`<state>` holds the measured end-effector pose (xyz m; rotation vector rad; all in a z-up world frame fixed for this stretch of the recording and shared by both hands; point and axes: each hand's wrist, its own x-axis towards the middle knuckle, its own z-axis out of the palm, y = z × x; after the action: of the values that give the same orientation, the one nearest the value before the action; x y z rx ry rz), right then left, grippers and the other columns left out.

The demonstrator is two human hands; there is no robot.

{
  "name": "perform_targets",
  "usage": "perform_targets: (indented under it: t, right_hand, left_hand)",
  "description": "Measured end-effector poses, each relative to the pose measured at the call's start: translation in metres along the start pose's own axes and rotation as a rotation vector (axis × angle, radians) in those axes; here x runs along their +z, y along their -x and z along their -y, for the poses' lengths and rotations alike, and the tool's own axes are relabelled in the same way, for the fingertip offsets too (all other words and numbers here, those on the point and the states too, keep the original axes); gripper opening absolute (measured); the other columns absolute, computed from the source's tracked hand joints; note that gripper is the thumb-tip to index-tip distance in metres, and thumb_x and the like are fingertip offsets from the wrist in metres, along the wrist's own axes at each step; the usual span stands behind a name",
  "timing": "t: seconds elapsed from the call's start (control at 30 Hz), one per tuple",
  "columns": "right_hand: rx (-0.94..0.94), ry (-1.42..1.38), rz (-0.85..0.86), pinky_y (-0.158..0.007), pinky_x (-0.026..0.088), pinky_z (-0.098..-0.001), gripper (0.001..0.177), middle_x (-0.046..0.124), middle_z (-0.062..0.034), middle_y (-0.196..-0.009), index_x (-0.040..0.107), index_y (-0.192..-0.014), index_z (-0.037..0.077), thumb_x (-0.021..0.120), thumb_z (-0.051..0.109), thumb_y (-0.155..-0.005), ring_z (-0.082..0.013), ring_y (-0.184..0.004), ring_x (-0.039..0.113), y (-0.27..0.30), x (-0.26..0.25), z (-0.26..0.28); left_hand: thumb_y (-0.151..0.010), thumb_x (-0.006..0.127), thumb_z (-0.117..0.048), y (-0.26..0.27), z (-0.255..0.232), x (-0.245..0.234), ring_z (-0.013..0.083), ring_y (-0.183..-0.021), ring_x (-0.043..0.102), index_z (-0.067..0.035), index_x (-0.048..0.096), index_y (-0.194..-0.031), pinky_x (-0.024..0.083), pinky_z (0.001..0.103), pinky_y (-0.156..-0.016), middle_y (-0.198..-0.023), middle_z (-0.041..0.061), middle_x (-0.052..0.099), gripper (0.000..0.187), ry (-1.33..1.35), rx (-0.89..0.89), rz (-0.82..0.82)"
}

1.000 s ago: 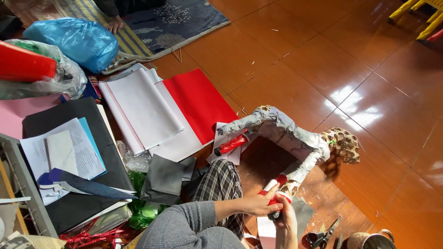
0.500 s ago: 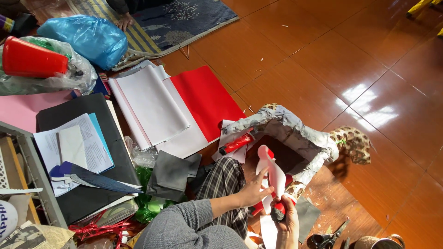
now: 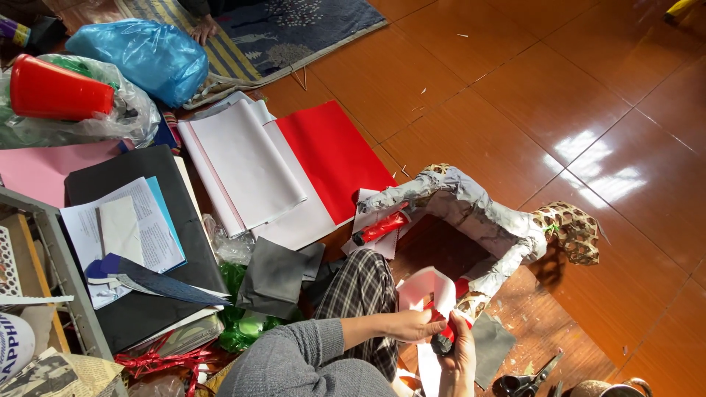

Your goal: Decorating a giraffe-shaped craft object with red and white paper strips

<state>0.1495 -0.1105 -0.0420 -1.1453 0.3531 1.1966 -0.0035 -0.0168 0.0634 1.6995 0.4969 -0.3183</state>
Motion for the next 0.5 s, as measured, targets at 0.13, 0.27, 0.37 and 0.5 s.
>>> perform_targets:
  t: [0.13, 0.27, 0.37, 0.5]
  right_hand:
    - [0.006, 0.028, 0.018, -0.068, 0.053, -0.0305, 0.028, 0.065, -0.0031, -0.088, 0.063, -0.094, 0.015, 0.078, 0.021, -0.071, -0.0157, -0.073, 0.06, -0.002, -0.003, -0.002]
    - [-0.14, 0.034, 0.142, -0.074, 0.053, -0.037, 0.035, 0.058, -0.0114, -0.097, 0.047, -0.109, 0.01, 0.068, 0.017, -0.082, -0.0181, -0.079, 0.059, 0.033, 0.021, 0.005]
    - [-0.39, 0.485, -0.005, -0.102, 0.038, -0.0526, 0.074, 0.034, -0.0177, -0.133, 0.019, -0.135, 0.021, 0.066, 0.028, -0.078, -0.028, -0.119, 0.04, 0.108, 0.07, 0.024]
    - [-1.285, 1.41, -0.183, -0.09, 0.044, -0.0496, 0.06, 0.05, -0.0292, -0.122, 0.056, -0.111, -0.008, 0.075, 0.035, -0.075, -0.0445, -0.109, 0.045, 0.005, -0.035, 0.0]
  left_hand:
    - [-0.073, 0.018, -0.079, -0.005, -0.02, -0.008, 0.0329, -0.103, 0.058, 0.003, -0.004, -0.152, 0.056, 0.039, -0.079, -0.127, 0.033, 0.048, 0.116, 0.023, -0.002, -0.169]
    - [-0.095, 0.044, -0.016, -0.029, -0.024, -0.024, 0.0158, -0.048, 0.041, -0.007, 0.037, -0.085, 0.034, 0.029, -0.041, -0.06, 0.005, 0.042, 0.015, 0.215, 0.096, -0.598]
    - [-0.089, 0.044, -0.015, -0.054, -0.038, -0.031, 0.0102, -0.037, 0.023, -0.015, 0.032, -0.048, 0.016, 0.03, -0.038, -0.042, -0.004, 0.029, 0.042, 0.074, 0.19, -0.681]
    - [-0.084, 0.05, -0.013, -0.117, -0.05, -0.006, 0.0206, -0.06, 0.06, -0.006, 0.061, -0.061, 0.044, 0.037, -0.048, -0.069, 0.007, 0.065, 0.027, -0.651, 0.315, -0.413]
